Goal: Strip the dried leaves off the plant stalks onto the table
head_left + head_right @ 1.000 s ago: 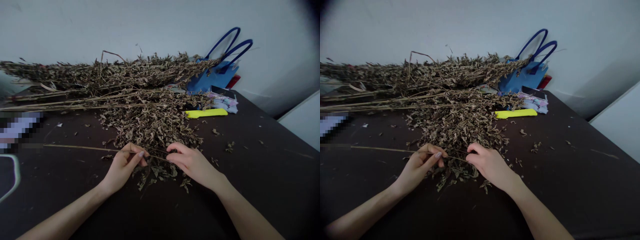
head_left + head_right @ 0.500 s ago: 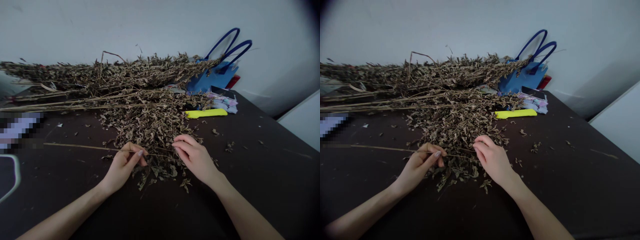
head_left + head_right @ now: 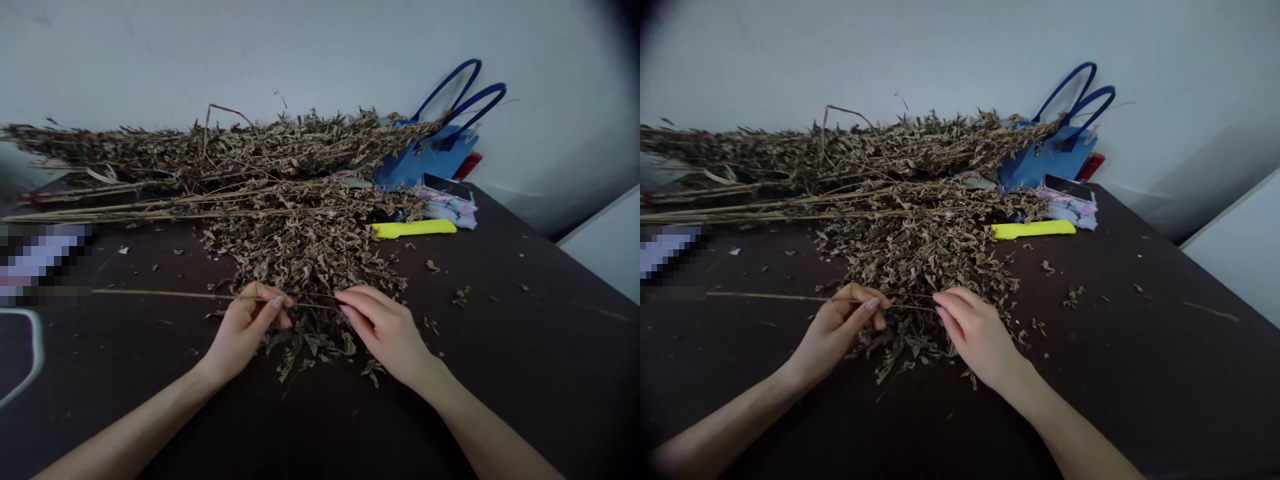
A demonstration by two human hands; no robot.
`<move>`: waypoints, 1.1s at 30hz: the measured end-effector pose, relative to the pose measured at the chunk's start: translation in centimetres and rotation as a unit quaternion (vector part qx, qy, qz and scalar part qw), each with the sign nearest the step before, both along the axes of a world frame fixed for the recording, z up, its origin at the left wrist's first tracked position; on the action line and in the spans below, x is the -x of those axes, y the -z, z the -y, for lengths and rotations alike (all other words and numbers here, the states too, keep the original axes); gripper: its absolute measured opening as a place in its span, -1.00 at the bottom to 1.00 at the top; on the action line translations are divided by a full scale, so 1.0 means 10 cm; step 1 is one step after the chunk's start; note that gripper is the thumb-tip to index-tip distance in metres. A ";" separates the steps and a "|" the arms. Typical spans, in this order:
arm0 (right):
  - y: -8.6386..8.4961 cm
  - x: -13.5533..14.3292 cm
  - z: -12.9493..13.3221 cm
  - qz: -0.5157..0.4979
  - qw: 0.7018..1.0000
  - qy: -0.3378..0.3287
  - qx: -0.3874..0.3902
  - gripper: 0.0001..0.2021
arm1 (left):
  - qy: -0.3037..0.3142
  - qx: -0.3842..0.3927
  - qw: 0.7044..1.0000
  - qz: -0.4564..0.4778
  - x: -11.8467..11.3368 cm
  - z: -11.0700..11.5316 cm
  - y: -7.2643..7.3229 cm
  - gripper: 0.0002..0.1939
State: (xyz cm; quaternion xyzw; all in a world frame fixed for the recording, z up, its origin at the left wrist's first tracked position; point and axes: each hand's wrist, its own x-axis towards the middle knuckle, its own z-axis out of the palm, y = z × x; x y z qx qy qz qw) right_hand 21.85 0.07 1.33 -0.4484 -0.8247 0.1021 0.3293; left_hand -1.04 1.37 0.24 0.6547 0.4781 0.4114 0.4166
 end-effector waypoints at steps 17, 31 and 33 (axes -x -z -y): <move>0.13 -0.04 -0.05 0.102 0.993 0.004 0.062 -0.72 | -0.016 0.016 0.999 0.026 0.01 -0.01 -0.01 -0.72; 0.08 -0.05 -0.08 0.076 0.994 0.002 0.073 -0.73 | 0.004 0.014 1.000 0.023 0.00 0.01 0.00 -0.71; 0.06 -0.05 -0.08 0.076 0.995 -0.004 0.065 -0.74 | 0.013 0.015 1.000 0.024 -0.01 0.02 0.01 -0.70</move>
